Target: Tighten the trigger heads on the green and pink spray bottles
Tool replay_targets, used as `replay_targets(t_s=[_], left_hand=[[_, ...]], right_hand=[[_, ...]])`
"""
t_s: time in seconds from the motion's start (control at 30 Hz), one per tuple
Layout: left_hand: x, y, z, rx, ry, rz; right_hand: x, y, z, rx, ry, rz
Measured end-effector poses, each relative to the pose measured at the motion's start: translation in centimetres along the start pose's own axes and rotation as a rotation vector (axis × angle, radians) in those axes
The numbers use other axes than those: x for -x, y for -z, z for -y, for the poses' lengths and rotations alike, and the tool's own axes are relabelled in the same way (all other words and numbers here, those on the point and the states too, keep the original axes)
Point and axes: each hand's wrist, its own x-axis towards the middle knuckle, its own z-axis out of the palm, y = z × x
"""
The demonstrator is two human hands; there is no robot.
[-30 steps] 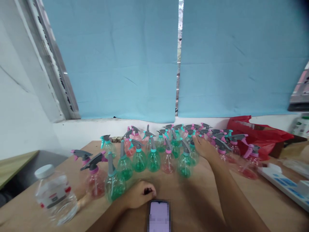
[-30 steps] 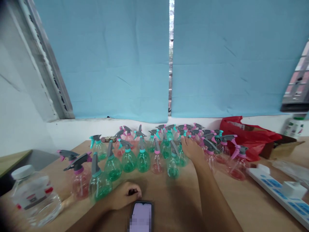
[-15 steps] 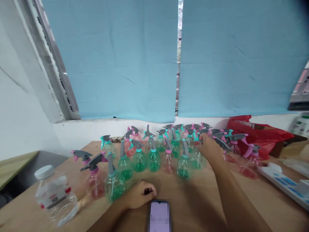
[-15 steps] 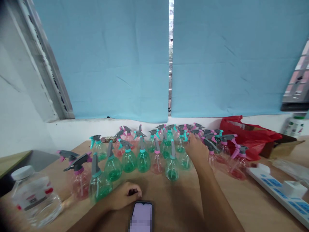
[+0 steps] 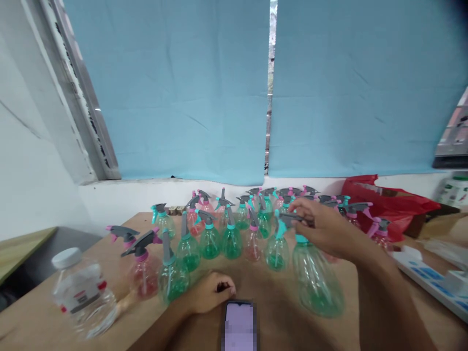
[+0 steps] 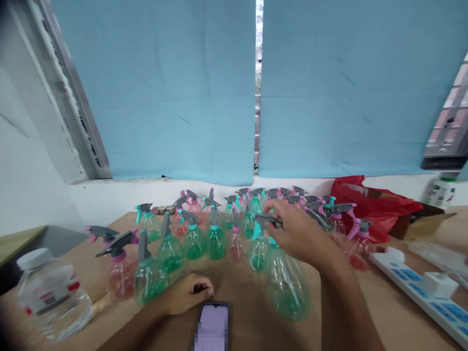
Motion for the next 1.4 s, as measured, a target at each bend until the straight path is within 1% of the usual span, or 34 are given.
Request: replay_targets(t_s=[0.07,0.13,0.23,0.33,0.53,0.6,0.67,0.73,0.8,0.87,0.93,1.03,1.1,1.13,1.3,1.4], left_hand=[[0.0,-0.1,0.1,0.006,0.0,0.002],[0.0,-0.1,0.1,0.018,0.001,0.001],[0.0,0.0,0.0,0.013,0.006,-0.003],[0.0,0.1,-0.2,-0.028,-0.025,0.001],[0.1,0.1,-0.2,-0.017,-0.084,0.004],[0.1,0.2,-0.3,-0.006,-0.102,0.013],[0.1,0.3,-0.4,0.004,-0.103,0.014],[0.1,0.3,-0.6,0.016,-0.094,0.008],[0.1,0.3,-0.6,0.022,-0.088,0.0],[0.1,0.2,-0.5,0.014,-0.092,-0.002],[0.0,0.1,-0.3,-0.002,-0.089,0.0],[0.0,0.0,0.0,-0.013,-0.075,0.006],[0.0,0.0,-0.1,-0.005,-0.06,0.002],[0.1,0.0,-0.2,0.0,-0.055,0.0],[0.1,0.0,-0.4,0.006,-0.052,-0.02],[0.1,-0.1,-0.2,0.002,-0.066,-0.028]], right_hand=[[-0.2,-1.0,0.9,-0.111,0.1,0.111],[-0.5,-2.3,1.4,-0.125,0.14,0.163],[-1.4,-4.4,1.5,-0.111,0.138,0.228],[-2.6,-6.7,1.6,-0.199,0.116,0.26],[-4.6,-12.3,2.0,-0.482,0.138,0.176],[-4.8,-14.3,2.2,-0.582,0.143,0.135],[-4.7,-16.1,2.4,-0.667,0.148,0.065],[-4.5,-17.5,2.4,-0.726,0.154,0.002],[-4.3,-18.6,2.3,-0.761,0.173,-0.025],[-4.2,-19.3,2.2,-0.787,0.196,-0.025],[-4.0,-19.5,2.1,-0.824,0.187,0.018],[-3.8,-19.3,2.3,-0.94,0.122,0.14],[-3.6,-19.0,2.6,-1.027,0.113,0.223],[-3.5,-18.8,2.8,-1.055,0.117,0.239],[-3.1,-18.4,3.1,-1.093,0.071,0.206],[-3.1,-18.6,2.9,-1.086,0.111,0.185]])
